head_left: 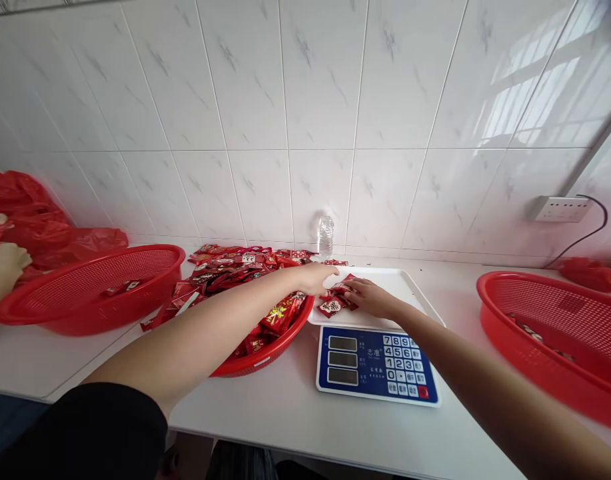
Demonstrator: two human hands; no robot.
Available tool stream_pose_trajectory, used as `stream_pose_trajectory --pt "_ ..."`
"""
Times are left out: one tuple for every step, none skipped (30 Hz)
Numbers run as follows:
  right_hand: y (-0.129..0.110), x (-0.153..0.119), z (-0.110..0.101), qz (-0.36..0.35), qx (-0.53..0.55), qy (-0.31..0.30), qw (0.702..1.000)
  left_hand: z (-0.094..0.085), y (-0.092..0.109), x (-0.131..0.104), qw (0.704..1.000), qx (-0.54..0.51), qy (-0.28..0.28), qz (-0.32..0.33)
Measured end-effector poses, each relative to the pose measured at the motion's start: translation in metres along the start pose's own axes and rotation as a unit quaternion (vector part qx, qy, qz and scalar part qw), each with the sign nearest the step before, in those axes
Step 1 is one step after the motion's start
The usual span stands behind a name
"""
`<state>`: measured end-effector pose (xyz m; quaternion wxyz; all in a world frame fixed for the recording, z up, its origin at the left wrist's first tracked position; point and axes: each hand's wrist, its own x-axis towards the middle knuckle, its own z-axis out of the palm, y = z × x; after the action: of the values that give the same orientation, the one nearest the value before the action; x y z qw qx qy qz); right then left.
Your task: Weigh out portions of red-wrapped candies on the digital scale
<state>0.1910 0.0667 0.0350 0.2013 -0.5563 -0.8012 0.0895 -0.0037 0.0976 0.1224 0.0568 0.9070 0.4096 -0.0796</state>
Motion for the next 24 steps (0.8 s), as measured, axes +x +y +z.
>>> stream_pose_trajectory --pt "0.000 -0.003 0.000 -0.005 0.001 -0.012 1.000 -0.004 -0.008 -0.004 1.000 0.003 0.008 -0.017" --pt "0.000 -0.005 -0.001 -0.009 0.004 -0.024 1.000 -0.008 -0.015 -0.008 0.999 0.005 0.008 -0.031" --pt "0.000 -0.008 -0.002 -0.011 0.005 -0.033 0.999 -0.011 -0.023 -0.013 0.999 0.009 -0.005 -0.041" --pt "-0.001 -0.010 -0.004 -0.011 0.005 -0.039 0.999 -0.013 -0.029 -0.018 0.998 0.014 -0.027 -0.046" --pt "-0.002 -0.011 -0.006 -0.011 0.004 -0.041 0.999 -0.014 -0.034 -0.022 0.997 0.018 -0.051 -0.046" --pt "-0.004 -0.013 -0.007 -0.011 0.003 -0.042 0.999 -0.013 -0.038 -0.026 0.996 0.021 -0.071 -0.045" --pt "-0.008 -0.013 -0.008 -0.012 0.002 -0.042 0.999 -0.011 -0.040 -0.029 0.995 0.024 -0.082 -0.047" --pt "-0.012 -0.014 -0.008 -0.016 0.001 -0.041 0.999 -0.009 -0.041 -0.031 0.995 0.026 -0.082 -0.055" --pt "-0.018 -0.015 -0.008 -0.022 0.001 -0.042 0.999 -0.005 -0.040 -0.032 0.995 0.027 -0.072 -0.067" --pt "-0.024 -0.015 -0.009 -0.029 0.002 -0.043 0.999 -0.002 -0.039 -0.032 0.995 0.029 -0.056 -0.081" --pt "-0.029 -0.016 -0.008 -0.038 0.003 -0.045 0.998 0.001 -0.037 -0.031 0.994 0.034 -0.040 -0.093" --pt "-0.035 -0.017 -0.008 -0.046 0.004 -0.047 0.998 0.004 -0.035 -0.031 0.994 0.041 -0.027 -0.101" --pt "-0.040 -0.018 -0.009 -0.054 0.005 -0.049 0.997 0.006 -0.033 -0.030 0.993 0.049 -0.017 -0.106" --pt "-0.044 -0.018 -0.009 -0.060 0.006 -0.051 0.997 0.008 -0.032 -0.029 0.992 0.056 -0.008 -0.111" --pt "-0.047 -0.019 -0.010 -0.064 0.006 -0.053 0.997 0.009 -0.030 -0.028 0.991 0.063 -0.001 -0.118" --pt "-0.049 -0.020 -0.011 -0.065 0.006 -0.054 0.996 0.009 -0.029 -0.027 0.990 0.067 0.008 -0.125" --pt "-0.050 -0.021 -0.012 -0.065 0.005 -0.055 0.996 0.009 -0.029 -0.026 0.989 0.068 0.017 -0.131" --pt "-0.050 -0.022 -0.013 -0.063 0.004 -0.055 0.997 0.009 -0.029 -0.026 0.988 0.069 0.029 -0.134" --pt "-0.050 -0.023 -0.015 -0.058 0.002 -0.054 0.997 0.008 -0.030 -0.025 0.988 0.071 0.040 -0.135" --pt "-0.049 -0.024 -0.016 -0.053 0.000 -0.053 0.997 0.007 -0.031 -0.025 0.987 0.074 0.050 -0.135" --pt "-0.048 -0.025 -0.018 -0.048 -0.003 -0.053 0.997 0.005 -0.033 -0.025 0.986 0.077 0.058 -0.136" --pt "-0.047 -0.026 -0.019 -0.043 -0.007 -0.053 0.998 0.004 -0.035 -0.025 0.985 0.078 0.064 -0.138" --pt "-0.046 -0.027 -0.021 -0.040 -0.010 -0.053 0.998 0.003 -0.037 -0.025 0.985 0.075 0.068 -0.141" --pt "-0.046 -0.028 -0.022 -0.038 -0.012 -0.054 0.998 0.002 -0.038 -0.026 0.986 0.066 0.068 -0.138"
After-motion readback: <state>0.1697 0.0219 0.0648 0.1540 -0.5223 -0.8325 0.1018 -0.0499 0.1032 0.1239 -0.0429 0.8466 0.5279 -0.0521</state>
